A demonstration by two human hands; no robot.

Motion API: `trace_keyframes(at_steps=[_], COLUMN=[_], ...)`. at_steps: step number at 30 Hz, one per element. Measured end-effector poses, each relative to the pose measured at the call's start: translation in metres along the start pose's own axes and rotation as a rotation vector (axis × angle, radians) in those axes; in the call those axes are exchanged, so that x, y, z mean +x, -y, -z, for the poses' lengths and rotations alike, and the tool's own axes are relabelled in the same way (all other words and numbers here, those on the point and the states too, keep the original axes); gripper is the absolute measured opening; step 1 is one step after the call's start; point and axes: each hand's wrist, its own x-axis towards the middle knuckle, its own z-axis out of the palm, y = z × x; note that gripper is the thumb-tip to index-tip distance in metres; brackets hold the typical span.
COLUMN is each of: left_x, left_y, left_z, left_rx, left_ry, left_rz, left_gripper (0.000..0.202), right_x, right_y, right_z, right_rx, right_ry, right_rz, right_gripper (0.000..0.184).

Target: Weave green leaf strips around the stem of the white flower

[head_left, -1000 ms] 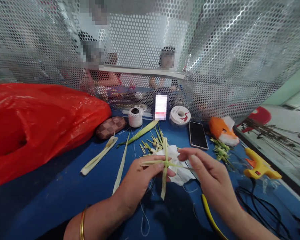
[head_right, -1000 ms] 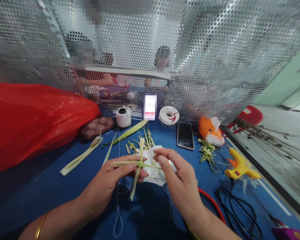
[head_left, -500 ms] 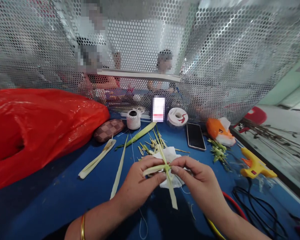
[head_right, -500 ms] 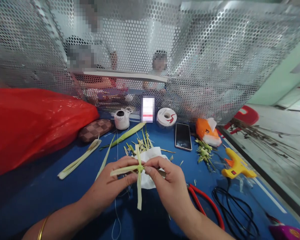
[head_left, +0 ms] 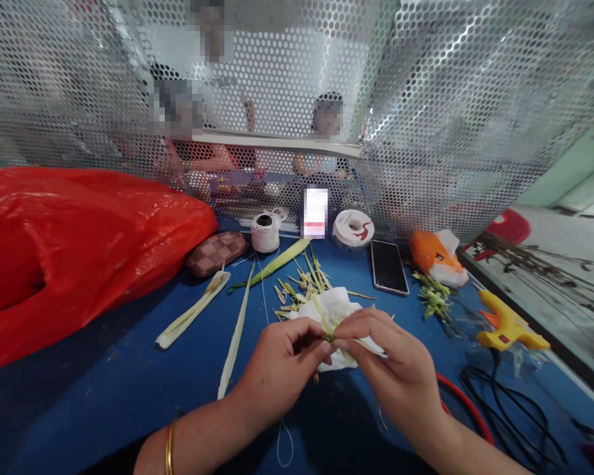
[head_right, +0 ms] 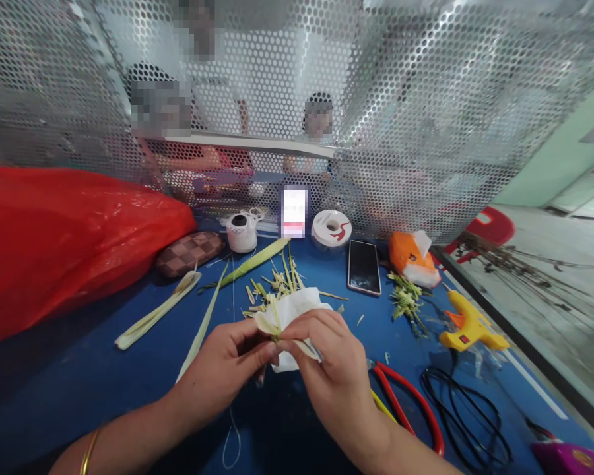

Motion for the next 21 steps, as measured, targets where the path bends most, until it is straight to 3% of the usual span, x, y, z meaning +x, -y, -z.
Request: trace_keyframes(at_steps=[4, 7, 10, 12, 15, 18, 21], left_x=[0.000, 0.001, 0.003, 0.003, 0.003, 0.001, -0.001], left_y=[0.003, 0.004, 0.004, 0.003, 0.003, 0.005, 0.004], left_z=[-0.001, 0.000, 0.001, 0.001, 0.001, 0.001, -0.001], left_rx=[-0.007, -0.013, -0.009, 0.002, 0.030, 0.126, 0.167], left_ry=[0.016, 0.037, 0.058, 0.067, 0.081, 0.059, -0.005], left_rz=[-0.029, -0.050, -0.046, -0.029, -0.021, -0.074, -0.081], left_gripper=[0.014, 0.015, 0.016, 0.016, 0.014, 0.015, 0.019], right_x=[0.001, 0.005, 0.008, 0.009, 0.009, 0.006, 0.002], right_y=[-0.005, -0.006, -0.002, 0.000, 0.000, -0.004, -0.006], right_z=[-0.002, -0.003, -0.003, -0.003, -0.005, -0.010, -0.012], right_rx=[0.250, 0.484, 0.703, 0.813, 0.874, 0.815, 0.682], right_ry=[-0.057, -0.031, 0.093, 0.153, 0.135, 0.083, -0.001], right_rz=[-0.375, -0.533, -0.639, -0.678, -0.688, -0.664, -0.538], right_gripper=[0.014, 0.016, 0.014, 0.015, 0.013, 0.013, 0.011])
